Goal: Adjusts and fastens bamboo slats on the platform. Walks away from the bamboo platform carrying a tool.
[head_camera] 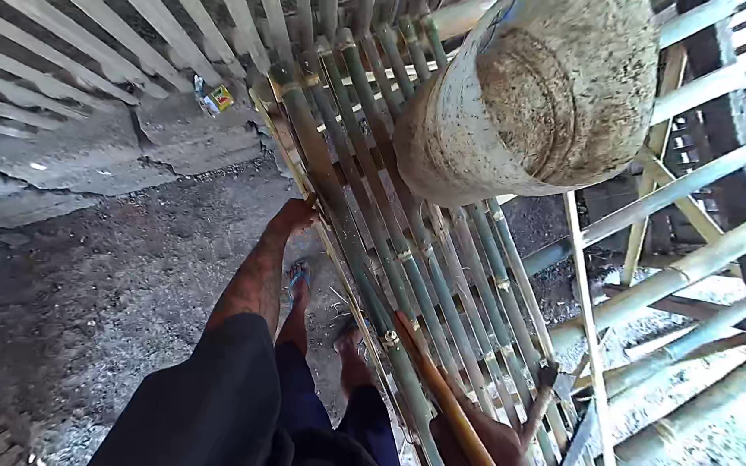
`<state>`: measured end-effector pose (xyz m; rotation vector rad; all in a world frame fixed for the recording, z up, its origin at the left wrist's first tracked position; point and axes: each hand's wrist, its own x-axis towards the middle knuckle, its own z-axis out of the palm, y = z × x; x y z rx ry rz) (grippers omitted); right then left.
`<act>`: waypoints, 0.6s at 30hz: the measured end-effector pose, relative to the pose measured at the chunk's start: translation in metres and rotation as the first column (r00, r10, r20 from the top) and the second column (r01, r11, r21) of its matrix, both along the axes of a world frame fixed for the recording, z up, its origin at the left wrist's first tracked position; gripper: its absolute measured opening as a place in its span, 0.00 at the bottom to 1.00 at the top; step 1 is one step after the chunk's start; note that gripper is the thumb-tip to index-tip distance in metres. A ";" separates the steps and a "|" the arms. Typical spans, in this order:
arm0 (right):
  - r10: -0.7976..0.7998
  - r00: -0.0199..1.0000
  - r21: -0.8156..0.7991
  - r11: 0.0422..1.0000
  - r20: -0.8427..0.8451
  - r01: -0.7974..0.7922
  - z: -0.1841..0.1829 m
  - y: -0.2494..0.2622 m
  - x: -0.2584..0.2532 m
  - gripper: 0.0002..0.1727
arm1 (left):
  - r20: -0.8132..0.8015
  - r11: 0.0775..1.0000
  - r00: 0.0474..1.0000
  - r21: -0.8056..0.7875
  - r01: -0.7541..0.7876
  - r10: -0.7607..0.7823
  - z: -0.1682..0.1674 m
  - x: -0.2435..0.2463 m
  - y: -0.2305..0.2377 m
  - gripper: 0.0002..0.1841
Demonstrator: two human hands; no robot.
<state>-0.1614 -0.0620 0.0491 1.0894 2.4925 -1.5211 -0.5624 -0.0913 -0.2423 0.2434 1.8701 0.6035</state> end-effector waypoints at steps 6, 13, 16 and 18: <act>0.068 0.998 0.108 0.992 0.003 -0.067 0.004 0.010 -0.003 0.29 | -0.421 0.963 0.881 -0.244 0.118 -0.214 0.035 0.015 0.005 0.29; 0.116 0.993 0.058 0.992 0.018 -0.117 0.019 0.000 -0.025 0.30 | -0.277 0.954 0.927 -0.232 0.190 -0.252 0.040 0.018 0.009 0.22; 0.091 0.995 0.038 0.995 0.037 -0.092 0.027 -0.002 -0.035 0.30 | -0.109 0.959 0.955 -0.105 0.264 -0.275 0.019 0.000 0.003 0.19; 0.074 0.995 0.037 0.996 0.065 -0.077 0.034 -0.002 -0.035 0.30 | 0.010 0.967 0.971 -0.088 0.241 -0.241 0.015 0.001 0.001 0.19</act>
